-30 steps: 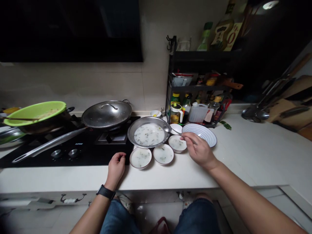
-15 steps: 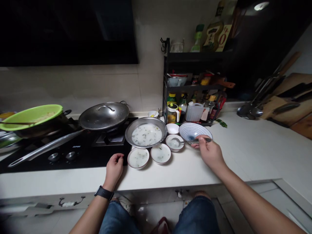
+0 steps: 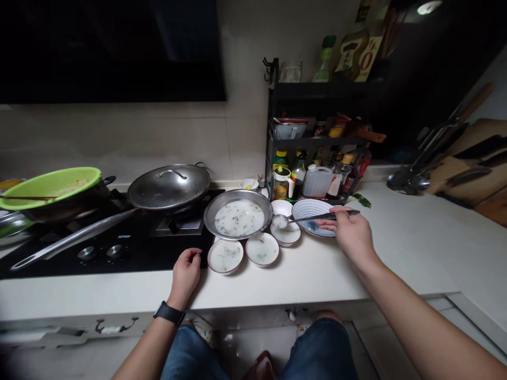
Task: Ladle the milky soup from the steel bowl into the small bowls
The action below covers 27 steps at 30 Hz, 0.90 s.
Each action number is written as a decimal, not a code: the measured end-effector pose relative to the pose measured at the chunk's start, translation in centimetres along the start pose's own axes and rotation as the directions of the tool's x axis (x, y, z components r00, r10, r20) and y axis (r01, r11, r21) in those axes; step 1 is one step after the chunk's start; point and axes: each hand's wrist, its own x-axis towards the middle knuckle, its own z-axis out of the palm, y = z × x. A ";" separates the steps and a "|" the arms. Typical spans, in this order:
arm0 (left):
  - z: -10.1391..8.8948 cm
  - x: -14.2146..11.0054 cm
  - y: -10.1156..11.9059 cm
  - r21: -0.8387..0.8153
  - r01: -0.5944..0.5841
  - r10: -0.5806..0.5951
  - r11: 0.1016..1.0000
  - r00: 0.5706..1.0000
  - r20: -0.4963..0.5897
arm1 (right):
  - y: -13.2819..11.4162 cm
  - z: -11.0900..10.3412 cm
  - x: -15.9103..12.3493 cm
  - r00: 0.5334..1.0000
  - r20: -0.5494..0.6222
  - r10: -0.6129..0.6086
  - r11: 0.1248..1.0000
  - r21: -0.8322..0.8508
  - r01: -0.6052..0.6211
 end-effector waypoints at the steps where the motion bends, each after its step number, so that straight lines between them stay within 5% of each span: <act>1: 0.0 0.0 0.0 0.001 -0.003 0.003 1.000 1.000 0.001 | -0.5 0.7 0.1 1.000 -0.006 0.009 1.000 0.008 -0.009; 7: 0.0 -0.1 0.2 0.001 -0.008 0.008 1.000 1.000 -0.003 | -2.1 6.2 1.2 1.000 0.008 0.022 0.998 0.052 -0.023; 14: 0.0 -0.2 0.5 -0.014 0.004 -0.004 1.000 1.000 -0.003 | 1.8 12.2 1.0 0.955 0.254 -0.153 0.988 0.017 0.153; 17: 0.0 -0.3 0.5 -0.018 0.009 -0.009 1.000 1.000 -0.003 | 3.0 12.8 -0.8 0.819 0.432 -0.378 0.889 -0.077 0.451; 20: 0.0 -0.2 0.4 -0.019 0.009 -0.009 1.000 1.000 0.000 | 3.2 12.2 -2.7 0.501 0.661 -0.559 0.588 -0.110 0.801; 22: 0.1 -0.2 0.3 -0.016 0.004 -0.004 1.000 1.000 0.000 | 2.9 11.6 -3.5 0.282 0.753 -0.594 0.380 -0.046 0.924; 23: 0.1 -0.2 0.2 -0.014 0.000 0.000 1.000 1.000 0.000 | 2.6 11.2 -3.7 0.213 0.769 -0.603 0.310 -0.020 0.951; 25: 0.1 -0.2 0.1 -0.011 -0.006 0.006 1.000 1.000 -0.002 | 1.9 10.2 -3.9 0.177 0.753 -0.633 0.253 -0.015 0.967; 27: 0.1 -0.2 0.1 -0.008 -0.010 0.010 1.000 1.000 -0.002 | 0.9 8.8 -3.8 0.241 0.694 -0.678 0.274 -0.066 0.959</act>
